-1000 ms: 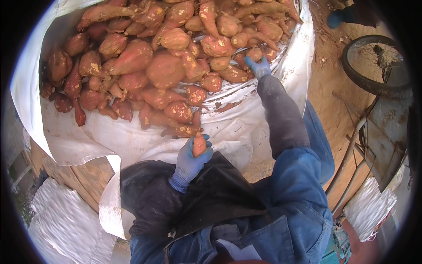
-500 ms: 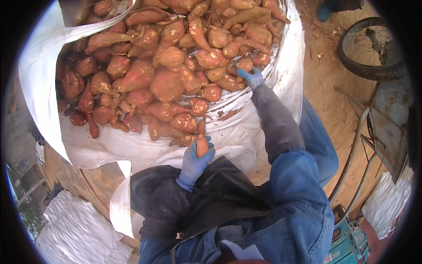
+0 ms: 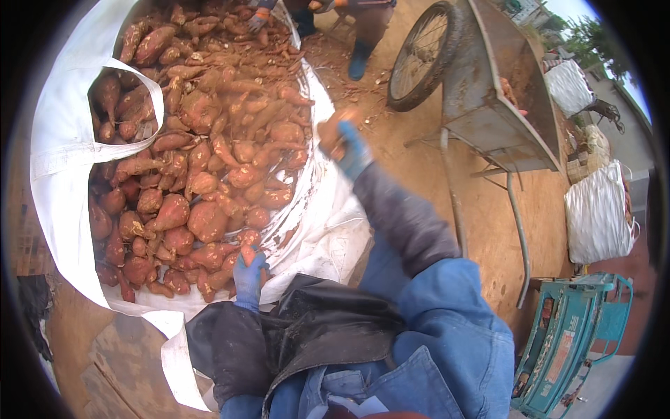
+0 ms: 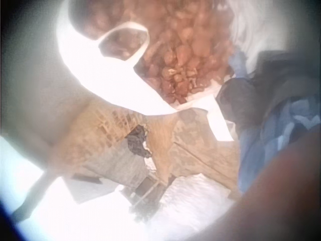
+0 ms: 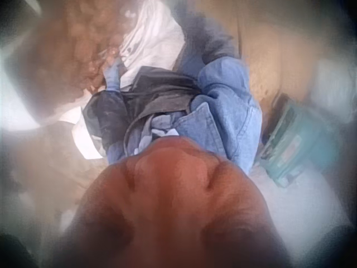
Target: The person picks sweet potatoes from a large white sack and places them into a metal wheelbarrow. The person handles the potatoes one at a time, inspecting them before transferring them.
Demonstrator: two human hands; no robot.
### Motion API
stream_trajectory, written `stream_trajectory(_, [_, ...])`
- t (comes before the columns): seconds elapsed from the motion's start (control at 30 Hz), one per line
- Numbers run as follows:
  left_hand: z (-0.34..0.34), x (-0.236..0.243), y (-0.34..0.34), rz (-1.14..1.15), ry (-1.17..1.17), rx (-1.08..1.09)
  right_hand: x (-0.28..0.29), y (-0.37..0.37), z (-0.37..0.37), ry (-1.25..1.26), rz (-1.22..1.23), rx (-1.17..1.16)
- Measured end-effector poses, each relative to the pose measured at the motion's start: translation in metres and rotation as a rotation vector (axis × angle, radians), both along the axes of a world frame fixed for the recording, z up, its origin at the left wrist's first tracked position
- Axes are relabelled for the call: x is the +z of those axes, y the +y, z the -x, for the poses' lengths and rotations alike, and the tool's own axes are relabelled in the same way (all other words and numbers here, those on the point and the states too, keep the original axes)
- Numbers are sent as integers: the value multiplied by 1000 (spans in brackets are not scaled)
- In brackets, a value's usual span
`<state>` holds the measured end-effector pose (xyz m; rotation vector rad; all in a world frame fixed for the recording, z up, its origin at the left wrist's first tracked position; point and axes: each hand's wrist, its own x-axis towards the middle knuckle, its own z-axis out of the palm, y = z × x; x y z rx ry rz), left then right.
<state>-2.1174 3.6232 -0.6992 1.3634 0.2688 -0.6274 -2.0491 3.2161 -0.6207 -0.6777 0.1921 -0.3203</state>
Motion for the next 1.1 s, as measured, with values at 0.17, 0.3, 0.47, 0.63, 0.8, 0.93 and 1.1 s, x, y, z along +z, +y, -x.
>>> stream_trajectory(0.17, [1,-3,-4,158,-94,-64,202,-176,56,-77,259,-562])
stream_trajectory(0.3, [-1,10,-18,352,17,-61,183,-117,86,223,527,-385])
stream_trajectory(0.47, [10,88,-14,49,-154,-305,27,143,141,532,561,697])
stream_trajectory(0.63, [12,191,-7,-221,-147,-544,-43,241,163,513,345,574])
stream_trajectory(0.8, [12,202,0,-500,-244,-645,37,92,123,434,371,225])
stream_trajectory(0.93, [10,152,-1,-317,-324,-656,178,-115,99,49,274,-451])
stream_trajectory(1.1, [17,95,-15,-175,-290,-491,153,-187,78,258,424,-531])
